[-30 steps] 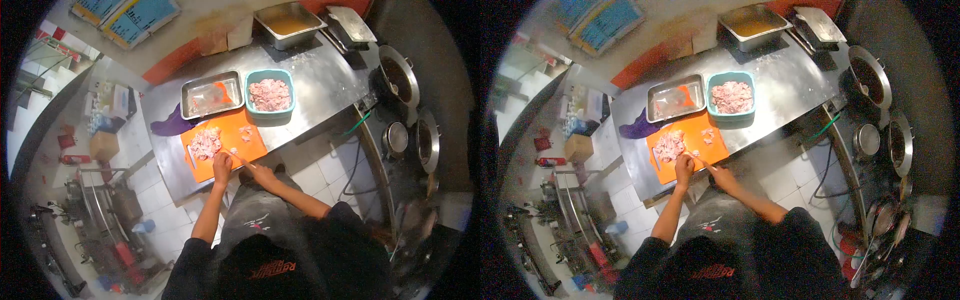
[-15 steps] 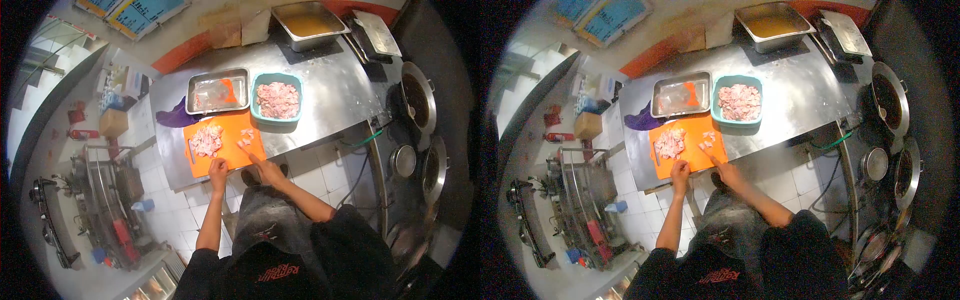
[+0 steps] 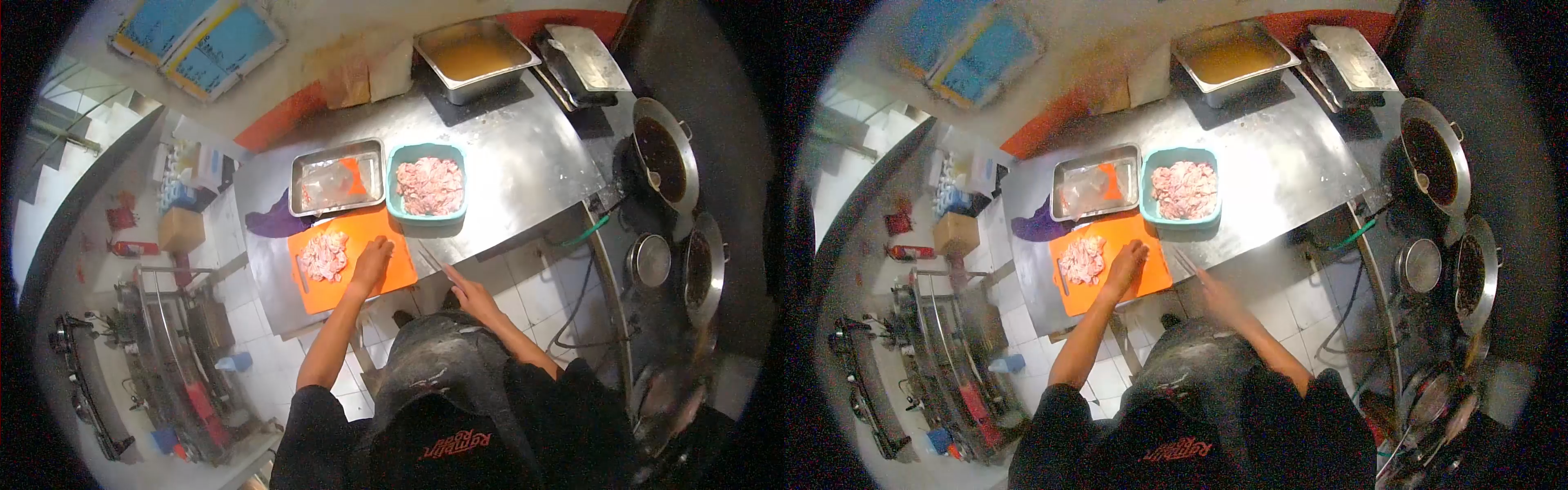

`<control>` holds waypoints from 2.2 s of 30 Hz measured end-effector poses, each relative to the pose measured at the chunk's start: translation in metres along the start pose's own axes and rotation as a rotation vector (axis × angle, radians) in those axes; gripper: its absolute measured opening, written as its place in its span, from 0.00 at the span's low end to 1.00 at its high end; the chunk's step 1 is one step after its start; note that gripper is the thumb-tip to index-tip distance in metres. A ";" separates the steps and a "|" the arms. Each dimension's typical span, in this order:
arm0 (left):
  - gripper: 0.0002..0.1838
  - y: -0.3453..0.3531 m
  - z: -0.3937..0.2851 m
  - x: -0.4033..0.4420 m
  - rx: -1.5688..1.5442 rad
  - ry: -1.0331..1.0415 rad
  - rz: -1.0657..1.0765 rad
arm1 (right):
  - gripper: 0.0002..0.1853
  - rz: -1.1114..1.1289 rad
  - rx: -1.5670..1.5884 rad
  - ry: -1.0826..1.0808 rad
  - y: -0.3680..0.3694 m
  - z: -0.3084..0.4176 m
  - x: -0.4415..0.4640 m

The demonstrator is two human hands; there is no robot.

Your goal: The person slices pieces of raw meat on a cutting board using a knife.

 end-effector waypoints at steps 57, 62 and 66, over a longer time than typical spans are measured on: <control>0.13 -0.084 0.040 -0.014 0.707 -0.334 -0.230 | 0.33 -0.258 -0.053 0.279 -0.052 -0.037 -0.078; 0.15 -0.078 0.126 -0.051 0.514 -0.216 -0.143 | 0.33 -0.229 -0.086 0.030 -0.040 -0.030 -0.047; 0.14 -0.133 0.087 -0.061 0.133 -0.141 -0.432 | 0.33 -0.211 -0.080 0.022 -0.030 -0.011 -0.021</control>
Point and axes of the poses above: each hand's wrist, its own x-axis towards the middle knuckle, its own y-axis out of the palm, z = x × y, the point moved 2 cm from there along x, towards the middle knuckle, and after that the axes turned 8 degrees about x, right-handed, at the moved point
